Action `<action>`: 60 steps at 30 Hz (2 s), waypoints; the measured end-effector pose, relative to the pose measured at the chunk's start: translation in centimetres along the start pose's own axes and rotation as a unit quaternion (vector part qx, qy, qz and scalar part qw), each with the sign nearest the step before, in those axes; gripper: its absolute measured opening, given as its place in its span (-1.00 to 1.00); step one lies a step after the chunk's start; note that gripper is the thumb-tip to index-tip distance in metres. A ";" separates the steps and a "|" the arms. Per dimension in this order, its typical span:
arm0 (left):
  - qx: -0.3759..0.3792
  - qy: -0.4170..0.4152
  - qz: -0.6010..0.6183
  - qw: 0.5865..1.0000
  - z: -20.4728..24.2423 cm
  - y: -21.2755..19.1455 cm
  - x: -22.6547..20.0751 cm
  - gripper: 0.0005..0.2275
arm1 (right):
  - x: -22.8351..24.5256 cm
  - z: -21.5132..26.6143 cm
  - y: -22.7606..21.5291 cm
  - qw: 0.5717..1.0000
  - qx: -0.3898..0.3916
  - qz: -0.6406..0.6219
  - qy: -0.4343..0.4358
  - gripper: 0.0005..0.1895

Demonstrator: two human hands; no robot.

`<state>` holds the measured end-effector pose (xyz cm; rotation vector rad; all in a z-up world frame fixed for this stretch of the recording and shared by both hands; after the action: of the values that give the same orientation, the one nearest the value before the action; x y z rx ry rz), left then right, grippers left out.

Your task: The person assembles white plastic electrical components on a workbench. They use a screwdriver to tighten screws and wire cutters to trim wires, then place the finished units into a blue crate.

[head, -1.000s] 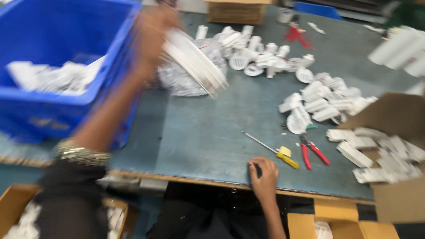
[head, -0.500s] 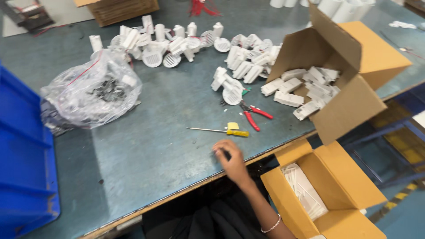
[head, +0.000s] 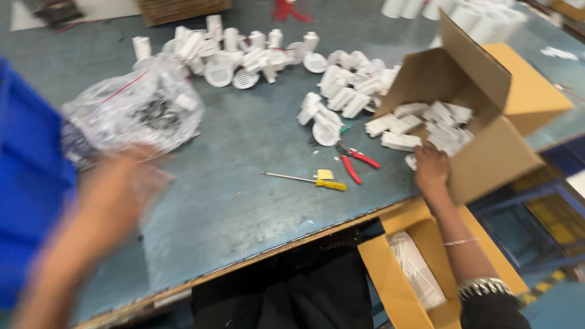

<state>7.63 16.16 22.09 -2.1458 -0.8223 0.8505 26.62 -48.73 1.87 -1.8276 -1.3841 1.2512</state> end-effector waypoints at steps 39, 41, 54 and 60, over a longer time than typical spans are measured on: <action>-0.192 -0.306 0.153 0.920 8.2 18.4 -3.8 -0.83 | 28.8 -9.1 -14.3 0.856 -0.024 -0.493 -0.154 -0.88; -0.185 -0.311 0.161 0.918 8.3 18.4 -3.8 -0.83 | 32.7 -7.5 -18.3 0.832 -0.083 -0.504 -0.217 -0.90; -0.205 -0.207 0.182 0.939 6.9 16.5 -5.6 -0.61 | 36.6 5.2 -25.1 0.783 -0.013 -0.600 -0.164 -0.87; -0.210 -0.268 0.171 0.925 7.3 18.2 -4.3 -0.68 | 36.0 7.4 -25.2 0.791 -0.066 -0.597 -0.115 -0.85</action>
<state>5.02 5.13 5.54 -2.5112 -0.9759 1.6164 10.45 -7.46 6.60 -0.4944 -2.2174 0.6467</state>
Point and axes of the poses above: each hand's wrist, its own z-axis away from the middle knuckle, its own y-axis out of the palm, x = y × z, the point moved 9 cm from there along -z, towards the middle knuckle, and after that the axes turned 3 degrees about z, right-handed, at the moved point
